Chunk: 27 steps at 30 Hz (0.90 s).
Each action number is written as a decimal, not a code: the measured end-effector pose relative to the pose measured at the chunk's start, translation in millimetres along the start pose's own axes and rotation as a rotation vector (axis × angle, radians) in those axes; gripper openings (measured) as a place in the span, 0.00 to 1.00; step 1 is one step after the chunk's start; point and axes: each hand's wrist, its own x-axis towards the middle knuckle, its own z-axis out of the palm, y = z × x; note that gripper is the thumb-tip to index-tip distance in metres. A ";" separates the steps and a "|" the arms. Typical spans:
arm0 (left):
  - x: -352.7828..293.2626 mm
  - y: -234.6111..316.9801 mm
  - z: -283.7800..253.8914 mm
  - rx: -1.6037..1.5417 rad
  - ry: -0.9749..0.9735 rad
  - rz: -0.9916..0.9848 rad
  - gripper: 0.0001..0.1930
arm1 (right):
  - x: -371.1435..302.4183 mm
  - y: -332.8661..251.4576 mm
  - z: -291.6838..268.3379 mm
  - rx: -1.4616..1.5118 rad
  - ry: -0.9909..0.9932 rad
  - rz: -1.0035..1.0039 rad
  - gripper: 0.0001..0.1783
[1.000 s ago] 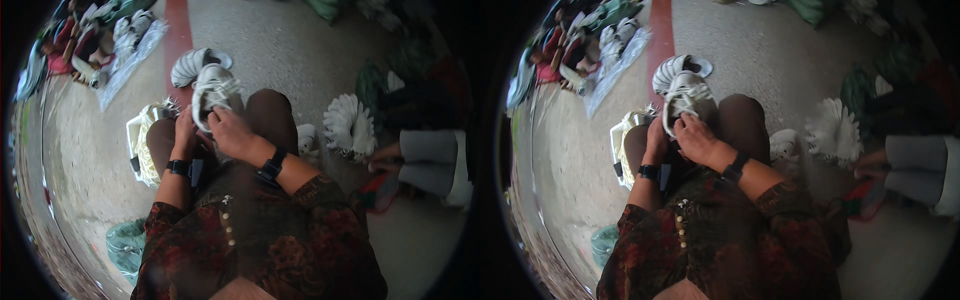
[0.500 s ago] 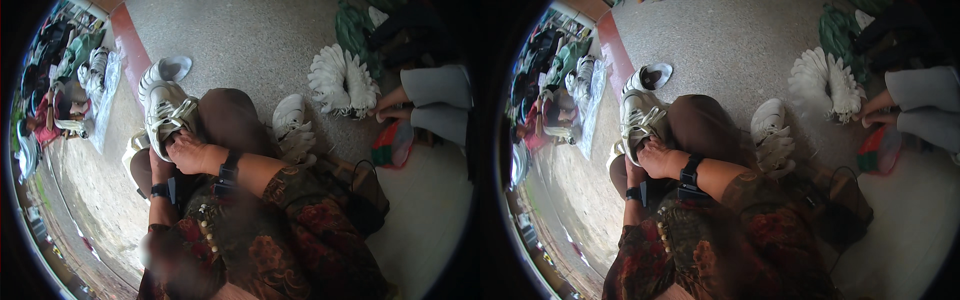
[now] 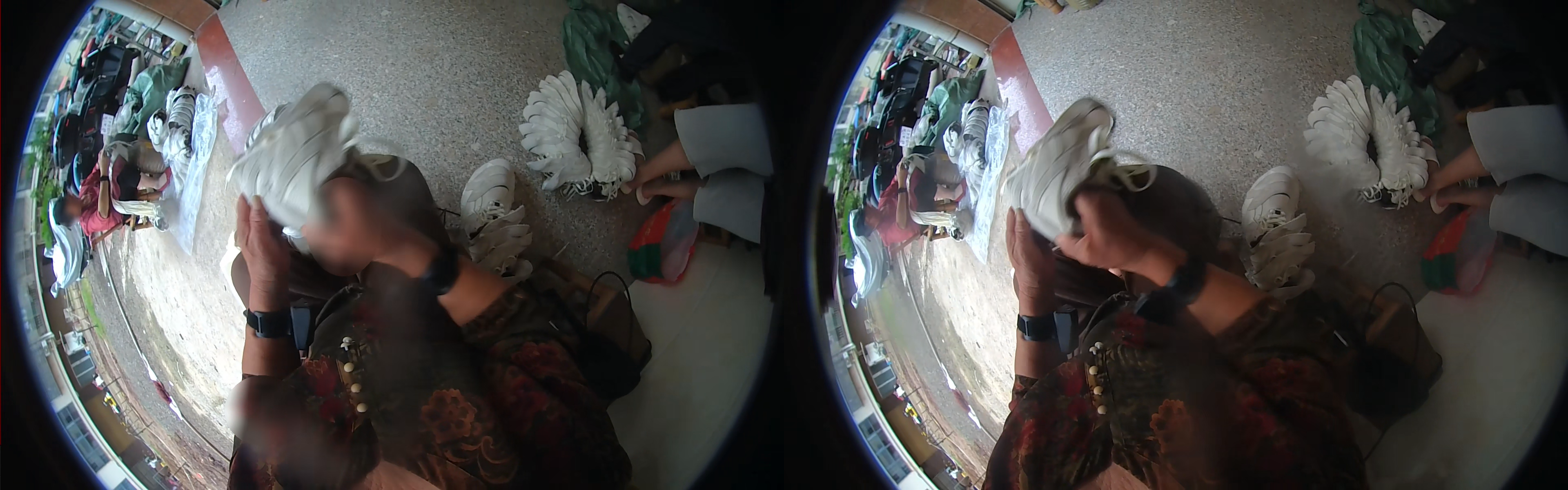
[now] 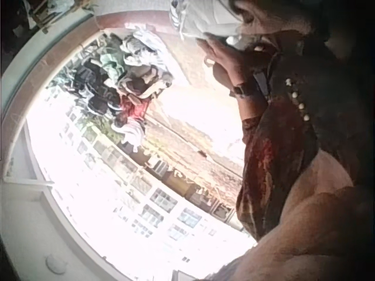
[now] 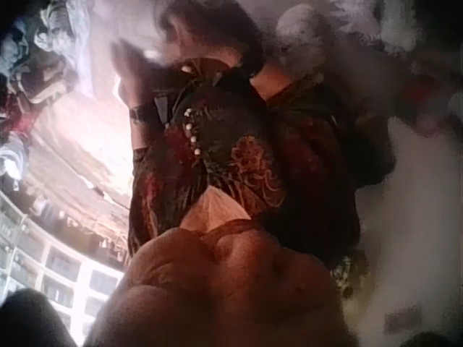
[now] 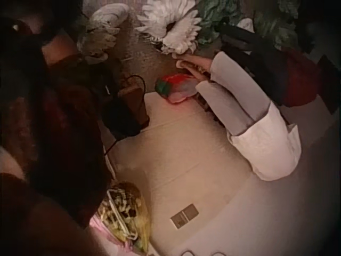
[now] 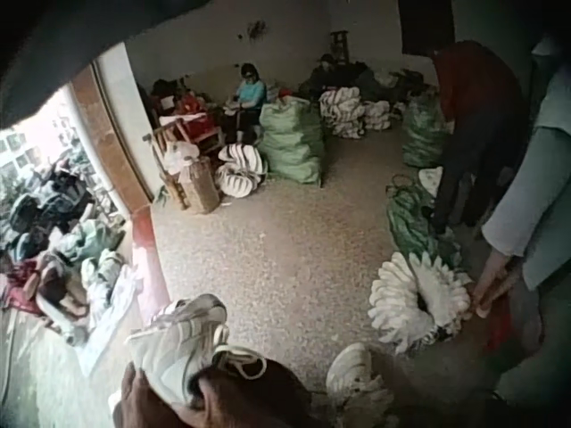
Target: The person sits on the ground and threads white shoelaces through the eyelets of a white sneaker. They pull the laces tight and adjust the shoe's tongue, repeating the lacing process on the same shoe multiple times throughout the clip.
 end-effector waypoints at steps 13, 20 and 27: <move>8.7 -94.0 17.6 0.973 -0.158 0.149 0.14 | -65.6 161.4 -107.4 -0.942 -0.500 0.409 0.16; 16.4 -91.6 23.6 1.011 -0.200 0.197 0.13 | -160.4 301.5 -106.9 -0.727 -0.901 1.079 0.14; 19.7 -86.6 22.8 1.022 -0.237 0.181 0.11 | -151.1 309.3 -127.6 -0.589 -0.784 1.016 0.15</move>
